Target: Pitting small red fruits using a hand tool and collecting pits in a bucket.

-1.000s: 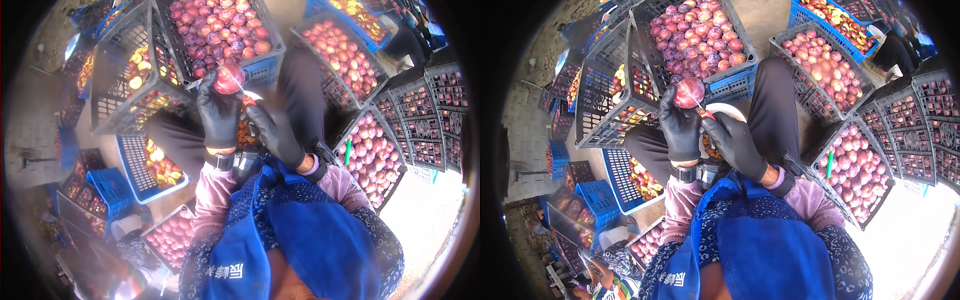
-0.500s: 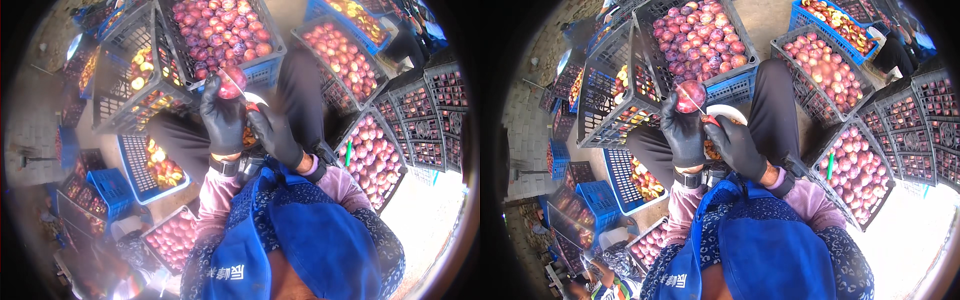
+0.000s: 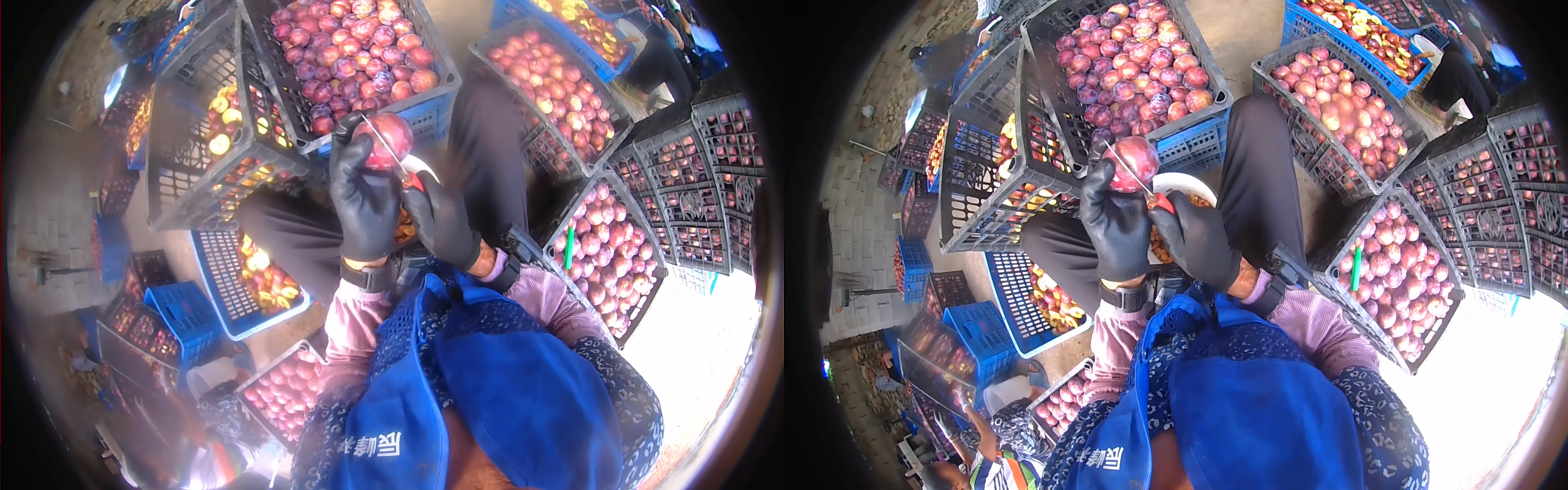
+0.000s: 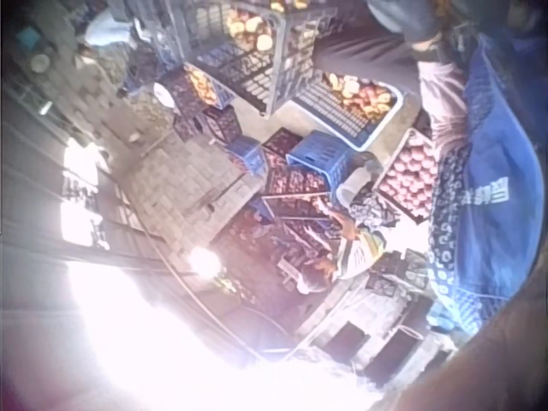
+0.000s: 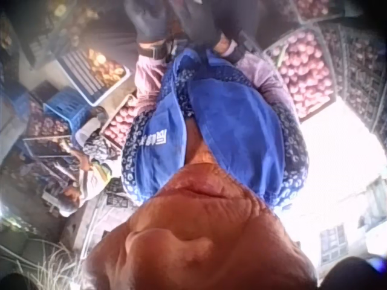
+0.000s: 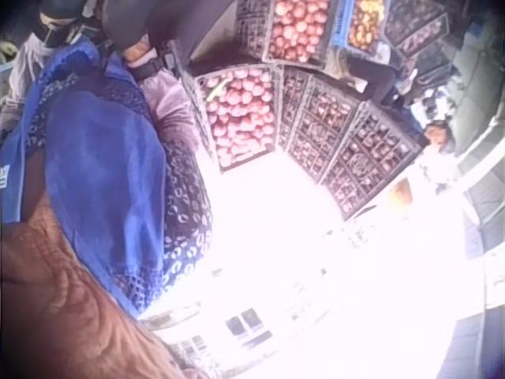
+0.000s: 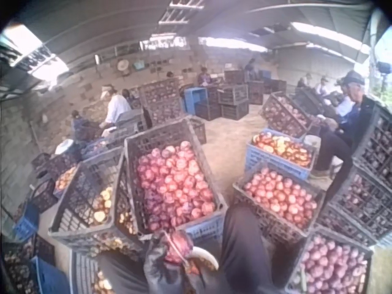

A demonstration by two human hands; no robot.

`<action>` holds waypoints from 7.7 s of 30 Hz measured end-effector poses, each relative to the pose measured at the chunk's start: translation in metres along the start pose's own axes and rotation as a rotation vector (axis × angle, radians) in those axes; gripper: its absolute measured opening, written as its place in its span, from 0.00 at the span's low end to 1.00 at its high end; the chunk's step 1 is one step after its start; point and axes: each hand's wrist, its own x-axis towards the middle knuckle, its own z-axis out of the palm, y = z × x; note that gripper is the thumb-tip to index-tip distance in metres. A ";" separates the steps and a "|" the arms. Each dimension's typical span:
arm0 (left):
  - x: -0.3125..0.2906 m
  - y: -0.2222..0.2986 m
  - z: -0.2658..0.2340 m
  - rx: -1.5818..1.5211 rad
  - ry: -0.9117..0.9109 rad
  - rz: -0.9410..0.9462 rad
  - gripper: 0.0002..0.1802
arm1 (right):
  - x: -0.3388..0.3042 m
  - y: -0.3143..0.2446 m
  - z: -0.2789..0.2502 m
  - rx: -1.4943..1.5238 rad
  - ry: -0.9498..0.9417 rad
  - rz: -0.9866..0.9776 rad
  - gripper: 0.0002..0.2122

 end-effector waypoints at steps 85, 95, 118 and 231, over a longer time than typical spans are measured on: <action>-0.004 0.017 0.000 -0.040 0.031 -0.431 0.22 | 0.013 -0.005 -0.014 -0.067 -0.208 -0.025 0.13; 0.011 0.011 -0.023 0.089 -0.144 -0.456 0.23 | 0.034 -0.014 -0.045 0.557 -0.508 0.730 0.14; -0.014 -0.004 -0.022 -0.038 0.086 -0.327 0.18 | 0.000 0.007 -0.030 0.236 -0.450 0.242 0.15; 0.210 -0.141 -0.083 -0.665 -0.256 -0.911 0.22 | 0.024 0.017 -0.062 0.567 -0.152 0.739 0.15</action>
